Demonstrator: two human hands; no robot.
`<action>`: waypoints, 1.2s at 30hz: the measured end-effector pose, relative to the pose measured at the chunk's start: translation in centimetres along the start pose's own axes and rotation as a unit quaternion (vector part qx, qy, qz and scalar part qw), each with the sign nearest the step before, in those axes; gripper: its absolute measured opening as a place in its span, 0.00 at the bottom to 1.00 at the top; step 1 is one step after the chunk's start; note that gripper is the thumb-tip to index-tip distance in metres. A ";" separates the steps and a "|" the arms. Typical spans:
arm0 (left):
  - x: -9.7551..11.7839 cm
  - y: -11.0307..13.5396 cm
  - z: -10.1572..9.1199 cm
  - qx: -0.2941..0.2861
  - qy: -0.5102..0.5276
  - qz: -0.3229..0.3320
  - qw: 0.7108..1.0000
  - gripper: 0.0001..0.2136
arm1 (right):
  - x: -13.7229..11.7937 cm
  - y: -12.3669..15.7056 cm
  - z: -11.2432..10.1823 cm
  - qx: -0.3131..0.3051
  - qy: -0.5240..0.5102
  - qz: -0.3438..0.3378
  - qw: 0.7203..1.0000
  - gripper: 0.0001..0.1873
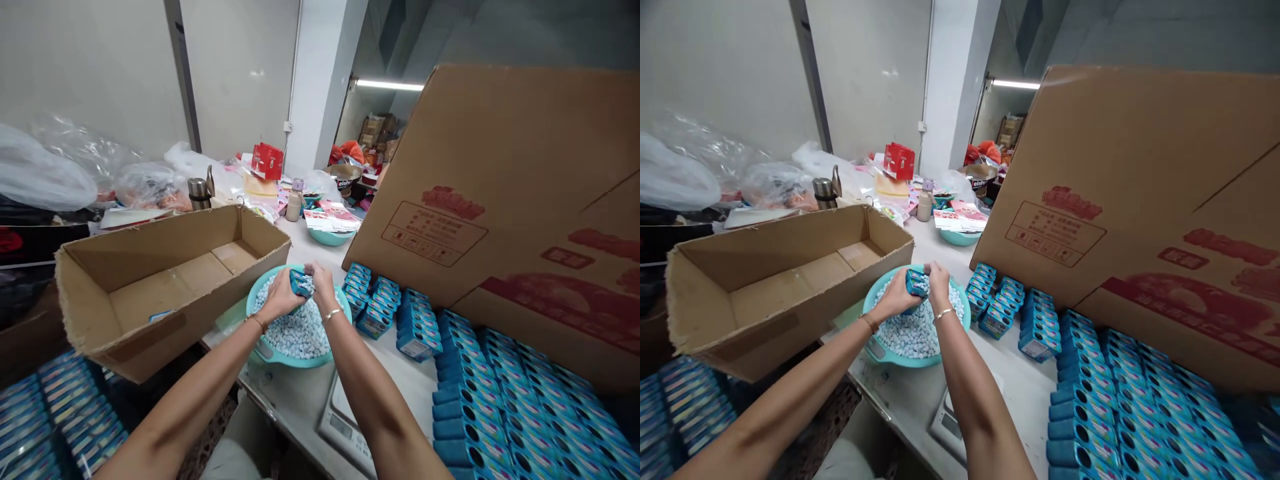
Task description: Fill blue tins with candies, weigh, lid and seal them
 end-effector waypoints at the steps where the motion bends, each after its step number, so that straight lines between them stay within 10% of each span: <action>1: -0.1 0.0 0.0 0.000 0.000 -0.002 1.000 0.25 | 0.2 0.0 0.0 0.001 0.001 0.000 1.000 0.16; 11: -0.9 -0.4 0.2 -0.012 0.065 -0.004 0.998 0.29 | -0.5 0.6 1.3 -0.025 0.035 -0.006 0.999 0.20; 16: -1.1 1.3 -2.0 -0.051 0.156 0.014 0.986 0.35 | 0.1 1.7 -3.1 -0.075 0.081 0.009 0.994 0.28; 20: -1.1 1.8 -4.0 -0.104 0.061 0.039 0.992 0.37 | 1.9 3.5 -7.9 -0.101 0.351 -0.080 0.927 0.29; 25: -1.0 0.7 -1.4 -0.253 -0.213 0.063 0.942 0.33 | 5.6 5.4 -6.7 -0.173 0.498 -0.095 0.844 0.34; 29: -0.7 0.3 3.1 -0.359 -0.330 0.066 0.871 0.29 | 7.1 3.9 -4.7 -0.147 0.449 -0.044 0.880 0.31; 36: 0.9 -0.2 5.9 -0.284 -0.316 0.073 0.902 0.28 | 7.9 1.9 -3.8 -0.041 0.179 0.033 0.982 0.24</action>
Point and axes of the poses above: each hand's wrist, its own y-axis away from the middle knuckle, its own z-axis out of the palm, x = y × z, the point moved 10 cm from there along -y, towards the middle knuckle, and after that the axes turned 2 degrees about z, right-handed, at the moved point
